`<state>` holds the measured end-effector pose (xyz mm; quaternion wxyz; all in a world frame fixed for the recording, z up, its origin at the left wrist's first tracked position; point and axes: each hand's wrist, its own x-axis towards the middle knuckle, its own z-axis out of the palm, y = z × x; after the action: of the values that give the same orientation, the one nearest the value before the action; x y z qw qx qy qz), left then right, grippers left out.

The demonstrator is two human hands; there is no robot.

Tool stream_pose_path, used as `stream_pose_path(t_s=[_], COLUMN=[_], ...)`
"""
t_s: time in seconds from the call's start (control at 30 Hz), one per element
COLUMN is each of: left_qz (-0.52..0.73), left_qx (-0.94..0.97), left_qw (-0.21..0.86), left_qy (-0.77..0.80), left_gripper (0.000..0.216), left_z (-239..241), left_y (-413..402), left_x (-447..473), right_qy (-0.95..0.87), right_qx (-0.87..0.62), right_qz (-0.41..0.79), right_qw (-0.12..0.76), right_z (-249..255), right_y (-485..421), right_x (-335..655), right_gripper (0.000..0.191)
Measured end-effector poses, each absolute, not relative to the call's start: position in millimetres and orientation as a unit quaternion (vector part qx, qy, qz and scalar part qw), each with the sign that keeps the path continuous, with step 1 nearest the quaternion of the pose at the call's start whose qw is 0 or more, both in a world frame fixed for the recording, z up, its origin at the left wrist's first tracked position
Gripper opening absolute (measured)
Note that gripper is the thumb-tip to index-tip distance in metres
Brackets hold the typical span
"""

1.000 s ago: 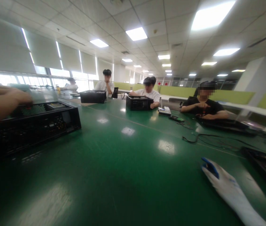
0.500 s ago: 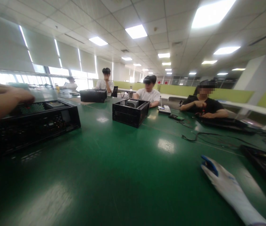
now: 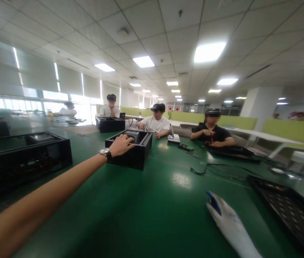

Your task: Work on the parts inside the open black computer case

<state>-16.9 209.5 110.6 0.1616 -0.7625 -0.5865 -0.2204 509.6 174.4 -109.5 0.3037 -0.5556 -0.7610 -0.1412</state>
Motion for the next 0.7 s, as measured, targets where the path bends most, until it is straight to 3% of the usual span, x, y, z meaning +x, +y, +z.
stream_pose_path(t_s=[0.13, 0.33, 0.53, 0.7], left_qz=[-0.194, -0.166, -0.139, -0.11], left_qx=[-0.717, -0.701, -0.708, -0.743], left_qw=[0.176, 0.205, 0.213, 0.203], left_qy=[-0.646, -0.662, -0.658, -0.628], left_gripper=[0.033, 0.032, 0.033, 0.041], left_z=[95.3, 68.4, 85.9, 82.0], left_y=[263.5, 269.6, 216.8, 91.6], left_x=[-30.3, -28.2, -9.5, 23.4], right_qy=[-0.775, -0.795, -0.799, -0.787], right_qx=[-0.544, -0.518, -0.503, -0.525], right_qz=[-0.174, -0.281, -0.255, -0.172], right_qw=[0.27, 0.147, 0.209, 0.275], right_z=[-122.7, -143.1, -148.7, -118.8], right_y=[180.1, 188.0, 192.5, 178.3], right_x=[515.6, 527.5, 523.0, 505.7], right_gripper=[0.043, 0.069, 0.059, 0.046])
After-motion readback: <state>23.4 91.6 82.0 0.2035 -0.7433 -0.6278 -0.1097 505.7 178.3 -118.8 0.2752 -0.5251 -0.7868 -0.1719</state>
